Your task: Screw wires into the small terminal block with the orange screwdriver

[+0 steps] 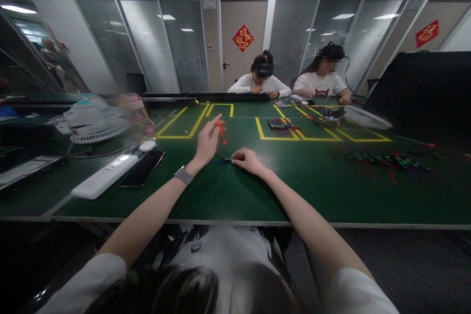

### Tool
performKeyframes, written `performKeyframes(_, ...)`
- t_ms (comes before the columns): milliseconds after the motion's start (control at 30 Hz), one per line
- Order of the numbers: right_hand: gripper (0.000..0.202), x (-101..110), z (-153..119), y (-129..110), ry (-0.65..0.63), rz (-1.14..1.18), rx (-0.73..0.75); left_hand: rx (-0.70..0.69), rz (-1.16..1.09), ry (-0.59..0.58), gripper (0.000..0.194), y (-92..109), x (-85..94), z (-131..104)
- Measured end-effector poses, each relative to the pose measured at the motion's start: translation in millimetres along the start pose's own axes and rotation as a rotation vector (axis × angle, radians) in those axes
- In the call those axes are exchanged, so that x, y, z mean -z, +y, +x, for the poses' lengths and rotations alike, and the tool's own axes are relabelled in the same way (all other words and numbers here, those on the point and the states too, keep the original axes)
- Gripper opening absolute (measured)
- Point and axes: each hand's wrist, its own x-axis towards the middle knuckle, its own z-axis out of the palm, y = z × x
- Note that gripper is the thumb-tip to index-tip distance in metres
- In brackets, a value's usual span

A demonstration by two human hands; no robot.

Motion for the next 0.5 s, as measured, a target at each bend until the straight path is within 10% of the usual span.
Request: performKeyframes(500,0.017,0.0,-0.4,-2.2,0.020,0.010,-0.019,-0.012,0.059,0.042,0.029,3.4,0.6,-1.9)
